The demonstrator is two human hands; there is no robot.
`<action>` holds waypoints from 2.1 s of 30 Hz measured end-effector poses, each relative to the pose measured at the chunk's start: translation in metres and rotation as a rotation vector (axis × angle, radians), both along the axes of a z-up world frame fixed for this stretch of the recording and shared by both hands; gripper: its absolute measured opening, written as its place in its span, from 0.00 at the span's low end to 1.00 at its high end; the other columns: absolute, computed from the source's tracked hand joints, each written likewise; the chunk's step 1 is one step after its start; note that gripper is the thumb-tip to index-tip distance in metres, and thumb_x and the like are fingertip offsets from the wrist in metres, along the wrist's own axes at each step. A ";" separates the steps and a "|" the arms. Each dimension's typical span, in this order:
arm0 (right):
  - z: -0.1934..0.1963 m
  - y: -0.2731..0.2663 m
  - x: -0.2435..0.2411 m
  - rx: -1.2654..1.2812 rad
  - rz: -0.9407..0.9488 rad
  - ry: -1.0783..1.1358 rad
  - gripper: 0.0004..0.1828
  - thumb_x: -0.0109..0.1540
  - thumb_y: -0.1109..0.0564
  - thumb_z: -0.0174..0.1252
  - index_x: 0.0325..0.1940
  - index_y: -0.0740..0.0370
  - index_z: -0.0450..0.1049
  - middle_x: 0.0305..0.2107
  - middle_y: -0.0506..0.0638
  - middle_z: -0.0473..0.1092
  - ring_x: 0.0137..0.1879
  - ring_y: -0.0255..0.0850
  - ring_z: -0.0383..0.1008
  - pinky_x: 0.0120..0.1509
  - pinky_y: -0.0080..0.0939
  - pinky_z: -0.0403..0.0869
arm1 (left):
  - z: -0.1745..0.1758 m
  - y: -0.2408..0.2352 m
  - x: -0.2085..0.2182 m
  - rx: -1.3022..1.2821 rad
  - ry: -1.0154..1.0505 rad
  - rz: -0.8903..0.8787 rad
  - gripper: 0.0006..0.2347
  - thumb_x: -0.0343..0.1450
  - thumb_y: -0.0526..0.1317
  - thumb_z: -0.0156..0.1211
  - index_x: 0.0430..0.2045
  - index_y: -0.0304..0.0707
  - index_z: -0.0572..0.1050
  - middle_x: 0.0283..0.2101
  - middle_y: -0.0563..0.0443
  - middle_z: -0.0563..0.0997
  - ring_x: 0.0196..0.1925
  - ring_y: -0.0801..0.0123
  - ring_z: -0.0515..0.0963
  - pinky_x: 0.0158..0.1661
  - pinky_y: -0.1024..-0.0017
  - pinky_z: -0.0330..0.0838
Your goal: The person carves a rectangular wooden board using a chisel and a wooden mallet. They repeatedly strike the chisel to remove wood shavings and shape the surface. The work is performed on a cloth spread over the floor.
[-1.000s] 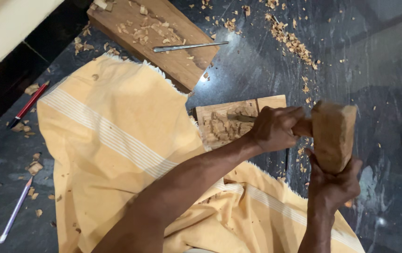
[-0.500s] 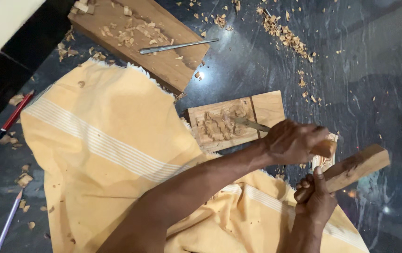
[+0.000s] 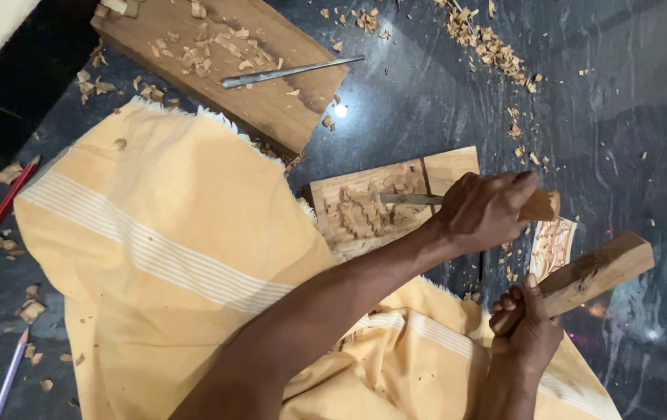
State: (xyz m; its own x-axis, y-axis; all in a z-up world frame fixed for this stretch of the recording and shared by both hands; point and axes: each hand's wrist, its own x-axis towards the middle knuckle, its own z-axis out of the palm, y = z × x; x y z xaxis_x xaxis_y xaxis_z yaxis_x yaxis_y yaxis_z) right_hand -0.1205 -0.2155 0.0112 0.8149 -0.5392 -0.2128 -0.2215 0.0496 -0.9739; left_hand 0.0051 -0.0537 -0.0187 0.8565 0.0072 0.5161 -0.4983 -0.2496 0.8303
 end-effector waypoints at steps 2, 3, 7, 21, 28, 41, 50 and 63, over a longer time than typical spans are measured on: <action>0.000 0.003 0.000 -0.007 -0.009 -0.014 0.12 0.66 0.57 0.66 0.41 0.63 0.68 0.26 0.48 0.68 0.28 0.35 0.68 0.28 0.34 0.69 | -0.001 -0.001 0.003 0.079 0.125 -0.105 0.07 0.67 0.31 0.61 0.33 0.35 0.70 0.28 0.45 0.81 0.23 0.61 0.83 0.25 0.62 0.75; 0.001 0.005 0.000 -0.030 0.001 -0.039 0.12 0.66 0.58 0.66 0.42 0.63 0.68 0.26 0.48 0.68 0.27 0.35 0.68 0.28 0.34 0.69 | -0.002 -0.002 0.004 0.042 0.081 -0.077 0.08 0.65 0.31 0.61 0.34 0.34 0.70 0.28 0.44 0.81 0.23 0.61 0.82 0.24 0.63 0.75; 0.010 0.014 0.001 -0.165 0.018 -0.114 0.13 0.65 0.61 0.67 0.44 0.65 0.67 0.27 0.51 0.69 0.25 0.36 0.67 0.25 0.34 0.66 | -0.007 -0.005 0.003 -0.036 -0.009 -0.016 0.10 0.63 0.30 0.61 0.35 0.32 0.69 0.28 0.42 0.80 0.24 0.59 0.82 0.23 0.62 0.74; 0.034 -0.010 0.063 -0.900 0.231 -0.039 0.24 0.60 0.59 0.77 0.52 0.68 0.71 0.38 0.62 0.77 0.37 0.43 0.76 0.38 0.42 0.74 | -0.018 0.004 0.018 -0.012 0.000 0.087 0.12 0.61 0.28 0.59 0.37 0.33 0.70 0.34 0.36 0.82 0.30 0.50 0.84 0.29 0.57 0.77; 0.031 -0.027 0.026 -0.752 0.231 -0.085 0.23 0.60 0.62 0.72 0.56 0.65 0.71 0.40 0.57 0.75 0.33 0.38 0.73 0.31 0.36 0.72 | 0.017 -0.024 -0.007 -0.078 -0.173 -0.034 0.09 0.74 0.42 0.64 0.36 0.39 0.71 0.33 0.44 0.82 0.21 0.68 0.79 0.17 0.67 0.69; -0.009 -0.061 -0.012 0.316 0.065 0.071 0.11 0.65 0.54 0.64 0.43 0.56 0.67 0.25 0.43 0.64 0.27 0.31 0.65 0.31 0.31 0.67 | 0.068 -0.002 -0.003 -0.083 0.090 -0.231 0.24 0.65 0.40 0.70 0.55 0.40 0.71 0.46 0.45 0.82 0.45 0.60 0.86 0.46 0.65 0.84; 0.014 -0.041 -0.023 0.235 0.037 0.023 0.10 0.64 0.56 0.62 0.44 0.58 0.67 0.25 0.45 0.65 0.27 0.31 0.64 0.30 0.32 0.68 | 0.033 0.058 0.042 -0.271 0.332 -0.305 0.22 0.67 0.46 0.72 0.53 0.41 0.74 0.39 0.50 0.80 0.33 0.73 0.81 0.33 0.74 0.82; 0.001 -0.024 -0.009 0.195 -0.050 0.124 0.12 0.64 0.60 0.63 0.47 0.60 0.66 0.27 0.47 0.66 0.28 0.33 0.64 0.31 0.34 0.66 | -0.010 0.075 0.113 -0.554 0.473 -0.423 0.24 0.70 0.53 0.65 0.54 0.35 0.73 0.18 0.59 0.70 0.12 0.82 0.68 0.12 0.78 0.65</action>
